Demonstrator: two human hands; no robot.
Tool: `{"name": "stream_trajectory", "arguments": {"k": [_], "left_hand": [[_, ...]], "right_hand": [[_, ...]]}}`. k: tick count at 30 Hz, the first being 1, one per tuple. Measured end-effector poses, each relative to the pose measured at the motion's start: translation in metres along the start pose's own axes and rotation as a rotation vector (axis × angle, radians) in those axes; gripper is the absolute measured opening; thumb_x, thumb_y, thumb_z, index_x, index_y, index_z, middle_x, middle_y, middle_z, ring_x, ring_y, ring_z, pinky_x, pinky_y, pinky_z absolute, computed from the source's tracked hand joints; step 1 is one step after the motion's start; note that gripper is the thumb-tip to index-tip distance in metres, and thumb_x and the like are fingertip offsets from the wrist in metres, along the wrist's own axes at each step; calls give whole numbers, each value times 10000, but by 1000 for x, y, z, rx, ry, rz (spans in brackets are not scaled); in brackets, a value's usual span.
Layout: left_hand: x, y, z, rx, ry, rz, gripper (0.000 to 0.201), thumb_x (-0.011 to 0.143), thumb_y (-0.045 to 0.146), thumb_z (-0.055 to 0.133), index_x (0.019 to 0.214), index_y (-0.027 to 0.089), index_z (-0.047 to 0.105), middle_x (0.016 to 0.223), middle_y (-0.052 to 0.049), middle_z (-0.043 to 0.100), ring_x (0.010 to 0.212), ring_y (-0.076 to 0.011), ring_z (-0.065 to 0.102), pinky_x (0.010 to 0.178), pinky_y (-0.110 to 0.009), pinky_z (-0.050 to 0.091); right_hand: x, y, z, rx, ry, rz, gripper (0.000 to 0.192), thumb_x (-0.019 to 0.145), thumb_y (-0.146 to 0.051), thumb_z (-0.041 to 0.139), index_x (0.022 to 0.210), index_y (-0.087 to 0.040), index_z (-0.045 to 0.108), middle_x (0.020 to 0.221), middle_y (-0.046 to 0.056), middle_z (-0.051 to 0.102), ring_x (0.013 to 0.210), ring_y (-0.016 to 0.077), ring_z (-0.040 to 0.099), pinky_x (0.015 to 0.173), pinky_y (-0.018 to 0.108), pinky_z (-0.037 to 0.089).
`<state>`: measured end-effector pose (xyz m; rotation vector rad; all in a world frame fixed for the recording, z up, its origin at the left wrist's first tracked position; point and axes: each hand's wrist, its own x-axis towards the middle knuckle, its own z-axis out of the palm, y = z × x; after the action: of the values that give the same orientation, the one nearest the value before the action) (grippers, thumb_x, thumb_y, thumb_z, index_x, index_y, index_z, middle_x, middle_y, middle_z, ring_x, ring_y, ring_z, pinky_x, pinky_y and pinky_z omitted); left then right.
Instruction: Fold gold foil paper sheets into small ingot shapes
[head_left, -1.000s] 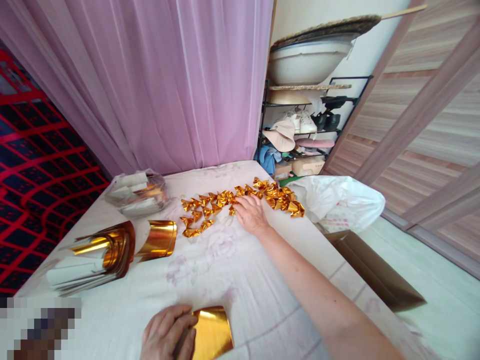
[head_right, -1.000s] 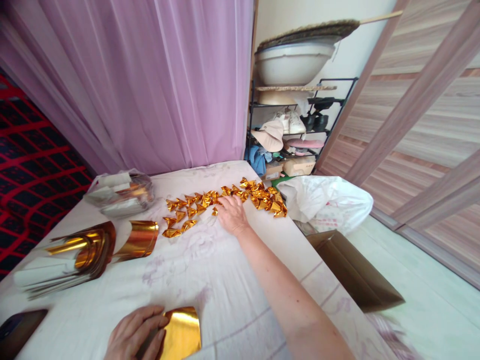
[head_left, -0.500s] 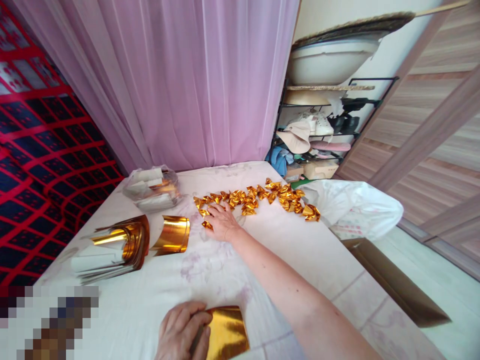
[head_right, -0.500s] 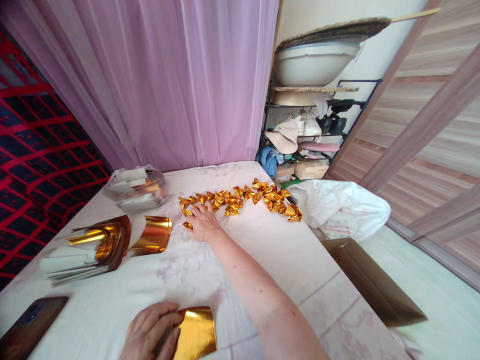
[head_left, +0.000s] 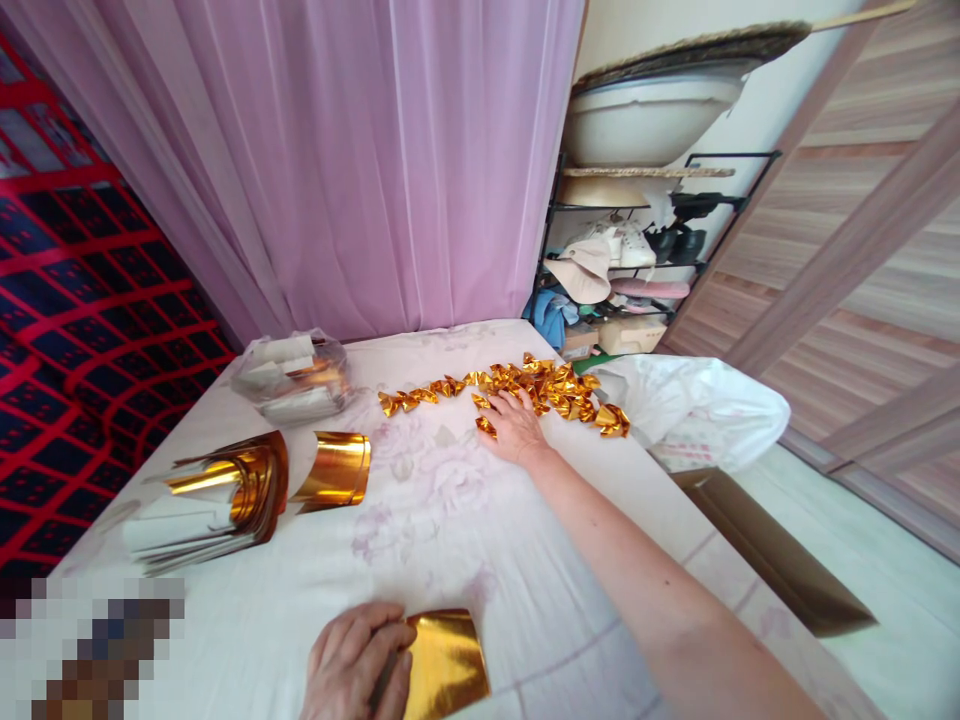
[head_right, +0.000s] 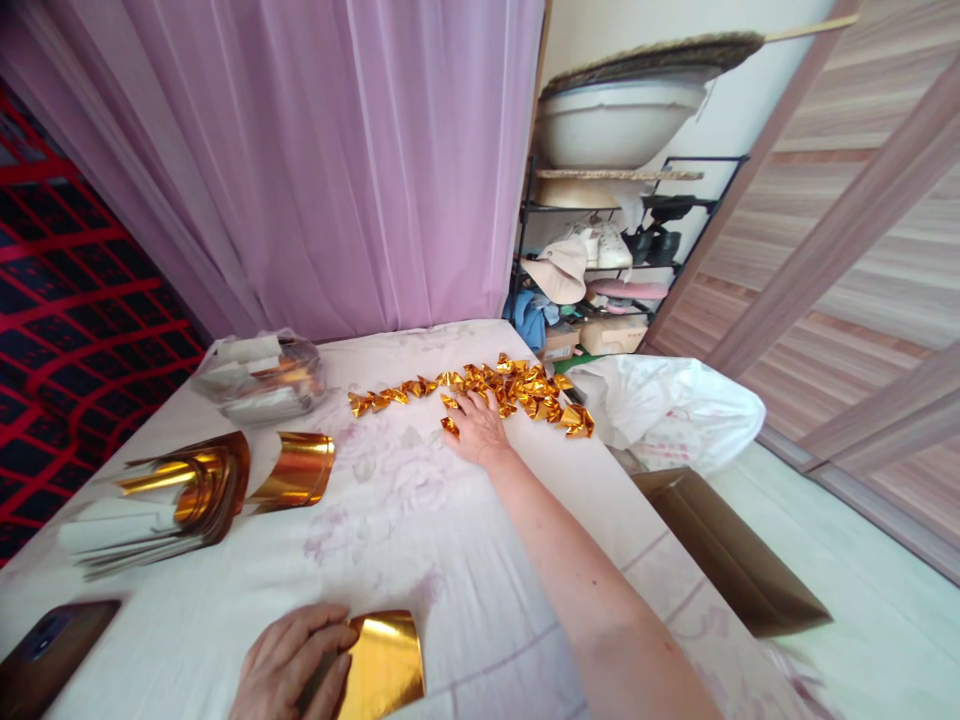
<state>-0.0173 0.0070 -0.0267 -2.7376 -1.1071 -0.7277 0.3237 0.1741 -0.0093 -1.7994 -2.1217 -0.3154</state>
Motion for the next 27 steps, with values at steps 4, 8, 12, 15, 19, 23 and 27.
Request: {"name": "stream_trajectory", "arguments": {"k": [4, 8, 12, 15, 19, 23, 27], "left_hand": [[-1, -3, 1, 6, 2, 18, 191, 826, 338, 641, 1004, 285, 684, 1016, -9, 726, 924, -190, 676, 784, -305, 551], [-2, -4, 0, 8, -3, 14, 195, 827, 351, 642, 1006, 287, 684, 1023, -11, 726, 926, -194, 678, 774, -309, 554], [-2, -5, 0, -5, 2, 9, 197, 829, 359, 643, 1008, 289, 683, 1021, -8, 726, 928, -193, 679, 776, -311, 554], [-2, -5, 0, -19, -2, 2, 197, 833, 369, 639, 1009, 294, 685, 1026, -8, 726, 928, -195, 680, 773, -311, 553], [-2, -5, 1, -13, 0, 12, 188, 834, 363, 638, 1002, 293, 685, 1020, -6, 728, 924, -194, 680, 771, -312, 555], [-2, -5, 1, 12, -3, 25, 199, 830, 367, 642, 1008, 290, 684, 1018, -10, 728, 921, -196, 680, 774, -313, 557], [-2, -3, 1, 26, 2, 28, 187, 833, 361, 634, 996, 288, 688, 1002, -11, 730, 917, -191, 681, 784, -302, 552]], "right_hand": [[-10, 27, -4, -42, 22, 3, 376, 841, -400, 557, 1136, -222, 705, 1308, 99, 607, 1264, 310, 435, 1144, 509, 116], [-18, 51, -9, -75, 32, 42, 377, 824, -373, 552, 1133, -224, 710, 1303, 92, 611, 1257, 300, 437, 1143, 484, 126], [-24, 70, -9, -112, 40, 105, 362, 817, -387, 547, 1084, -224, 728, 1298, 90, 613, 1284, 308, 404, 1141, 494, 114], [-28, 82, -10, -137, 66, 133, 372, 807, -361, 541, 1102, -218, 717, 1299, 94, 610, 1297, 310, 389, 1137, 507, 112], [-29, 88, -12, -169, 177, 205, 433, 798, -263, 527, 1205, -187, 653, 1349, 120, 569, 1307, 307, 384, 1126, 522, 128], [-18, 68, -14, -140, 247, 166, 443, 809, -208, 507, 1237, -179, 620, 1390, 126, 535, 1317, 296, 381, 1131, 527, 106], [8, 15, -10, -41, 206, 14, 387, 858, -269, 511, 1219, -200, 630, 1407, 118, 520, 1337, 295, 359, 1143, 526, 85]]}}
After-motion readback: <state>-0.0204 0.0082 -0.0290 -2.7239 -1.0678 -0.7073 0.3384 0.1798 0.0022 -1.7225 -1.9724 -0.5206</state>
